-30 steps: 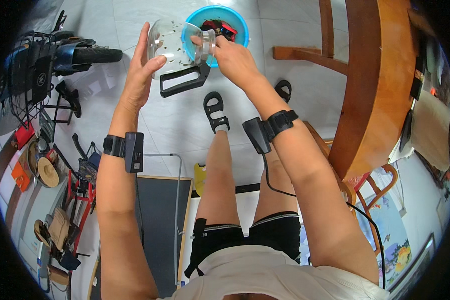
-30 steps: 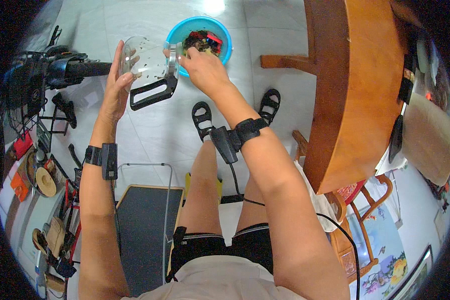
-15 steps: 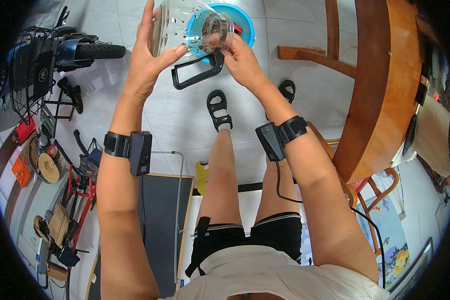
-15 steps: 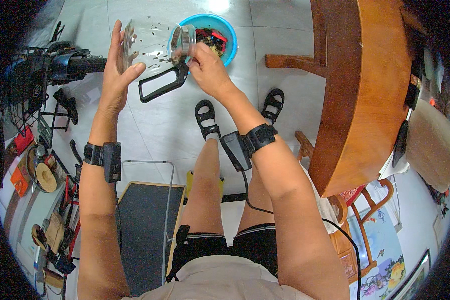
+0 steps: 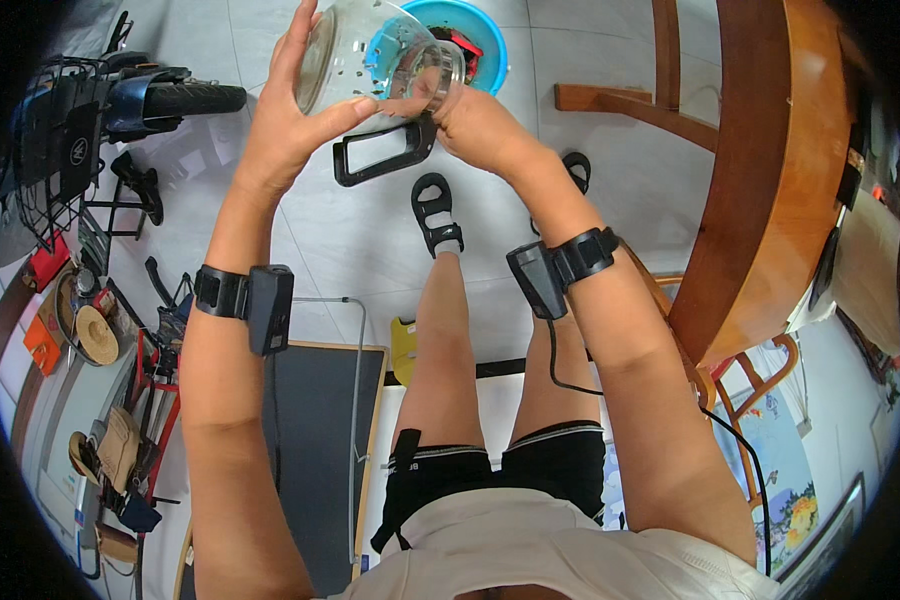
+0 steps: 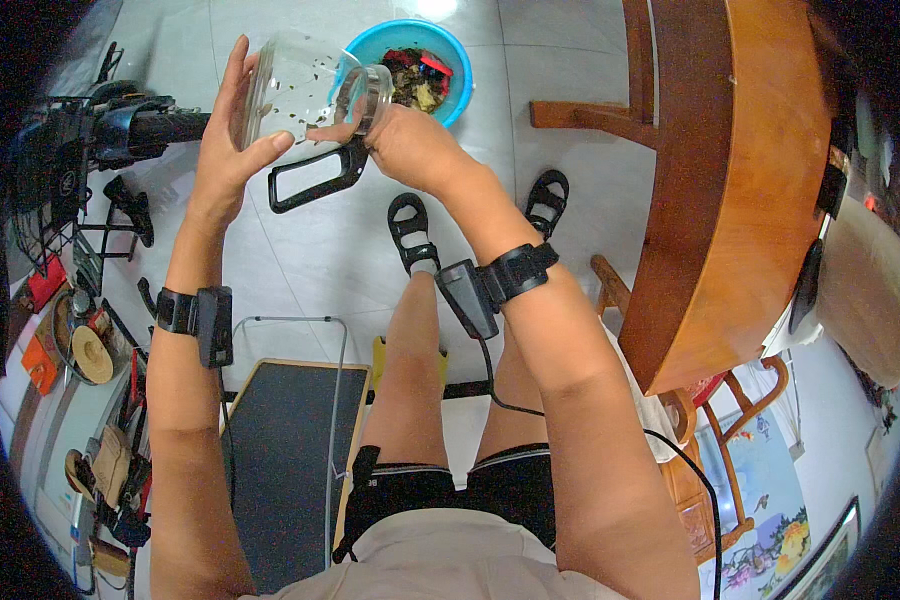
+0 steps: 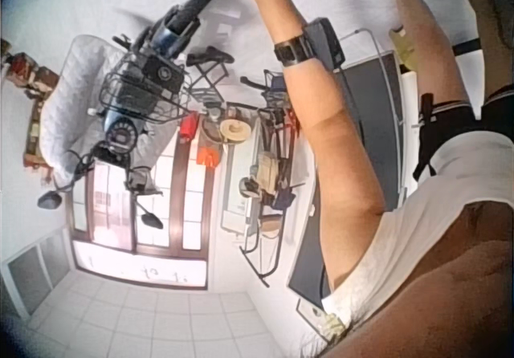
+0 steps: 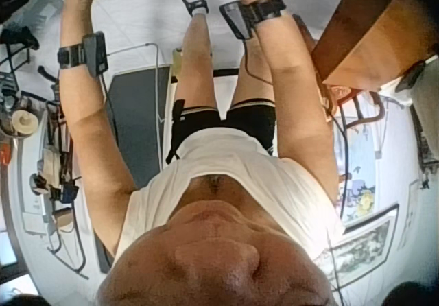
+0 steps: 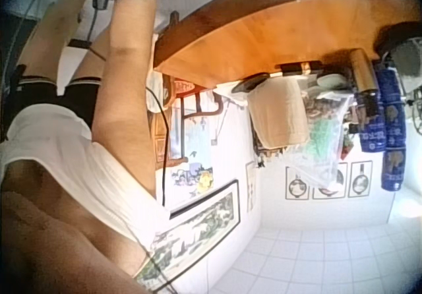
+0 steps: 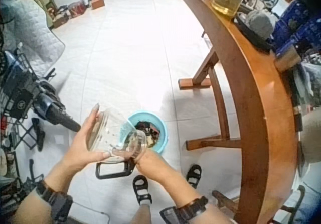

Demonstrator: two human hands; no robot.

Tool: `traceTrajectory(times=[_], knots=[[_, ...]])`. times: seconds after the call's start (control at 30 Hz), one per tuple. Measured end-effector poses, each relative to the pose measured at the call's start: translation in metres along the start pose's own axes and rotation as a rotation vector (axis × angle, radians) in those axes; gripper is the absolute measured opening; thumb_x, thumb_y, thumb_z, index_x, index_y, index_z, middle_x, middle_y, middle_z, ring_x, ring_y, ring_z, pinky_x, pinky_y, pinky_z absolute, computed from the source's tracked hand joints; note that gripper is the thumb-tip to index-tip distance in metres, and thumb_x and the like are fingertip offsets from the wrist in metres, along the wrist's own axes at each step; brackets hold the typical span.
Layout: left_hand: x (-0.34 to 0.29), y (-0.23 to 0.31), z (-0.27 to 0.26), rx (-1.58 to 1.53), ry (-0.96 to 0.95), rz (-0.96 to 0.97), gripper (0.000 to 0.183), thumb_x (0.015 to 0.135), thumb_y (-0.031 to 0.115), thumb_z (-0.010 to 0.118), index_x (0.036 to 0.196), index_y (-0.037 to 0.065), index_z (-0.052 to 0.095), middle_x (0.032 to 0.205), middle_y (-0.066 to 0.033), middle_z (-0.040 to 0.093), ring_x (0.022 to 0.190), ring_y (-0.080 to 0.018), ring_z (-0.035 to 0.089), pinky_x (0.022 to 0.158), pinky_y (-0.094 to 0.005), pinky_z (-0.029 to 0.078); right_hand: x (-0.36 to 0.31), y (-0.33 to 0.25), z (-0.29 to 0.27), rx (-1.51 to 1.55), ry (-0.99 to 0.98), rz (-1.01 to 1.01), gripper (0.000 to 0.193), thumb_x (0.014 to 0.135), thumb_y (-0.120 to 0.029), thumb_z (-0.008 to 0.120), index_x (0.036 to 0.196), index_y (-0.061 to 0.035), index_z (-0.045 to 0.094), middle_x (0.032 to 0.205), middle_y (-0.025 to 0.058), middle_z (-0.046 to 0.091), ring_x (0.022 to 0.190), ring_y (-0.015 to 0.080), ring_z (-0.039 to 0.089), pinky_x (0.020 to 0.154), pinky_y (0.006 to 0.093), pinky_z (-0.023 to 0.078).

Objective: Preparing tea by putting tea leaves and dried pieces into a glass pot.

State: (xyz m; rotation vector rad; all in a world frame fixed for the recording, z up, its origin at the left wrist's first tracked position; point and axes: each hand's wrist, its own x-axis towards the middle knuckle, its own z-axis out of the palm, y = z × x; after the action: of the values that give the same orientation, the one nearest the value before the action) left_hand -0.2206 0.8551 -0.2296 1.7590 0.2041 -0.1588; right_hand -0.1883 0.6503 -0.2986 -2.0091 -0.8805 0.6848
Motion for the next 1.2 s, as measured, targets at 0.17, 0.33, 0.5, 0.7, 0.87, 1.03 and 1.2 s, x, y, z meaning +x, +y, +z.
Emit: traceTrajectory(times=[0.17,0.33,0.5,0.7,0.87,1.03,1.2], knots=[[-0.007,0.000,0.003,0.106,0.050,-0.019,0.101,0.067,0.026,0.077,0.151,0.014,0.022,0.148,-0.0205,0.029,0.138,-0.0320,0.030,0.112,-0.0395,0.025,-0.010,0.016,0.016,-0.403,0.187,-0.016,0.054,0.083,-0.001,0.052,0.124,-0.0359,0.059,0.109,0.0122,0.057,0.087,0.0307,0.063,0.076,0.0425,0.050],[-0.007,-0.012,0.001,0.041,0.119,-0.068,0.100,0.069,0.024,0.076,0.151,0.014,0.021,0.151,-0.0240,0.023,0.139,-0.0330,0.027,0.112,-0.0390,0.024,-0.022,0.032,0.022,-0.644,0.404,0.193,0.049,0.080,-0.002,0.055,0.119,-0.0296,0.062,0.111,0.0126,0.056,0.083,0.0304,0.064,0.071,0.0408,0.051],[-0.015,-0.018,0.002,-0.029,0.146,-0.144,0.100,0.070,0.027,0.075,0.151,0.011,0.019,0.151,-0.0249,0.023,0.139,-0.0331,0.026,0.113,-0.0389,0.022,-0.022,0.017,0.021,-0.378,0.292,0.005,0.046,0.079,-0.002,0.055,0.118,-0.0255,0.061,0.106,0.0123,0.056,0.080,0.0306,0.062,0.071,0.0415,0.051],[-0.025,-0.019,0.003,-0.169,0.230,-0.184,0.093,0.075,0.035,0.069,0.150,0.008,0.020,0.149,-0.0210,0.028,0.138,-0.0316,0.030,0.112,-0.0392,0.023,-0.019,0.023,0.022,-0.559,0.364,0.036,0.040,0.079,-0.001,0.056,0.113,-0.0217,0.064,0.103,0.0114,0.056,0.080,0.0302,0.062,0.069,0.0420,0.052],[-0.042,-0.010,-0.016,-0.559,0.296,-0.327,0.077,0.082,0.038,0.061,0.146,0.009,0.029,0.144,-0.0158,0.037,0.130,-0.0310,0.040,0.109,-0.0448,0.031,-0.019,0.011,0.007,-0.504,0.492,0.050,0.026,0.079,-0.006,0.060,0.103,-0.0123,0.064,0.101,0.0106,0.055,0.079,0.0291,0.062,0.066,0.0423,0.050],[-0.064,0.019,-0.017,-1.042,0.343,-0.435,0.066,0.086,0.046,0.052,0.141,0.013,0.037,0.137,-0.0180,0.043,0.122,-0.0330,0.048,0.101,-0.0478,0.042,-0.022,-0.027,-0.014,-0.493,0.304,0.270,0.029,0.075,-0.020,0.071,0.099,-0.0077,0.061,0.105,0.0099,0.057,0.084,0.0297,0.062,0.070,0.0413,0.051],[-0.098,0.025,-0.027,-1.315,0.216,-0.416,0.082,0.078,0.065,0.054,0.141,0.017,0.038,0.145,-0.0228,0.036,0.131,-0.0440,0.038,0.107,-0.0566,0.031,-0.030,-0.098,-0.034,-0.172,0.502,0.271,0.030,0.080,-0.024,0.070,0.103,-0.0084,0.061,0.098,0.0100,0.062,0.087,0.0323,0.062,0.072,0.0424,0.051]])
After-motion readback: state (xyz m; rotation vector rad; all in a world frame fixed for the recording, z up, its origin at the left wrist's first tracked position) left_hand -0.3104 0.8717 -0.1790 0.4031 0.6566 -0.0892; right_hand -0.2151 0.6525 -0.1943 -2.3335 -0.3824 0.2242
